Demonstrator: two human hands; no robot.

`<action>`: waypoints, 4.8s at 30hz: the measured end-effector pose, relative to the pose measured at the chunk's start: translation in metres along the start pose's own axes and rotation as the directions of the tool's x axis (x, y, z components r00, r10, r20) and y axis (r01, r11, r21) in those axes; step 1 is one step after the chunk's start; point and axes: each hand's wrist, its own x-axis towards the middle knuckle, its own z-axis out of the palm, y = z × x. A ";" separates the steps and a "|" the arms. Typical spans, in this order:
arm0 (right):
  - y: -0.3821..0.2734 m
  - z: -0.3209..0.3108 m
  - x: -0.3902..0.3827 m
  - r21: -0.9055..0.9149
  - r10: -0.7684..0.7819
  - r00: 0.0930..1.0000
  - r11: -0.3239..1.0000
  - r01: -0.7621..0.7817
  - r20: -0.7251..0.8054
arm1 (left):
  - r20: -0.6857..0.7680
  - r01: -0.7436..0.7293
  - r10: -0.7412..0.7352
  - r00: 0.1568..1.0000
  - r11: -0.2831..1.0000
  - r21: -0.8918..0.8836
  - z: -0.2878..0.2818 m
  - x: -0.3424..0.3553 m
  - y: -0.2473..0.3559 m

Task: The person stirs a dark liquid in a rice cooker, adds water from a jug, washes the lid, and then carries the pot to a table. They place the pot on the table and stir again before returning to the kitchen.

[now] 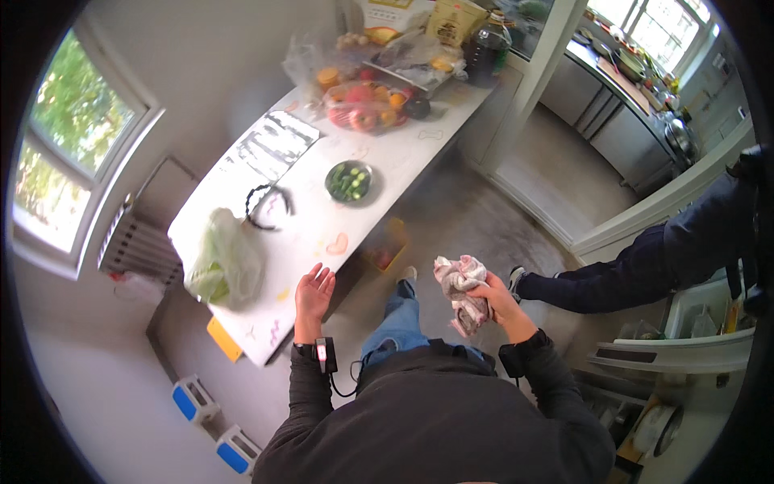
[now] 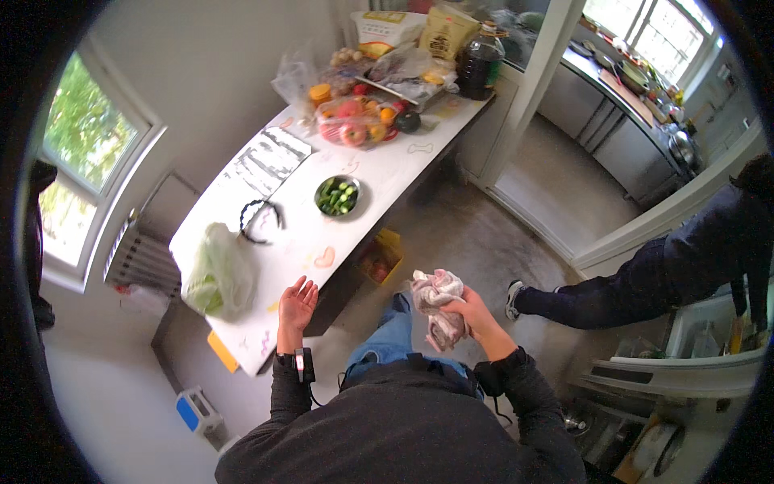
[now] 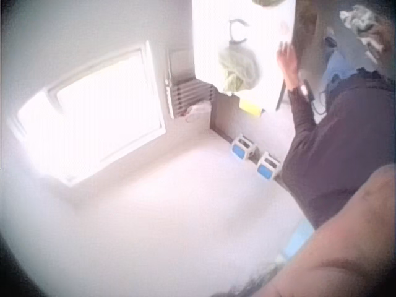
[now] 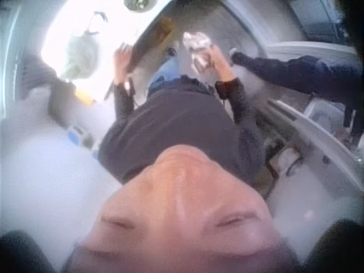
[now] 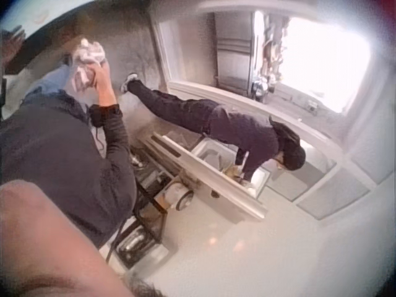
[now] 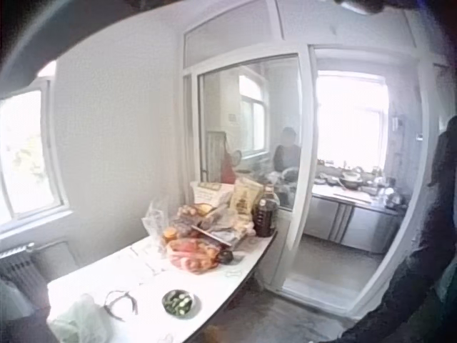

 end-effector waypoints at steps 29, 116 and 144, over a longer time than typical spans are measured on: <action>-0.113 -0.060 0.348 -0.403 -0.249 0.828 0.915 0.031 -0.503 | -0.029 0.042 -0.031 0.999 0.815 0.578 0.125 0.177 0.012; -0.418 -0.770 0.000 -0.033 -0.198 0.175 0.749 0.662 -0.964 | 0.232 -0.285 -0.972 0.036 0.213 0.935 0.913 0.245 -0.789; -0.727 -1.481 0.134 0.134 -0.250 0.489 0.772 0.622 -0.836 | 0.512 -0.010 -0.735 0.445 0.567 0.823 1.294 0.446 -1.176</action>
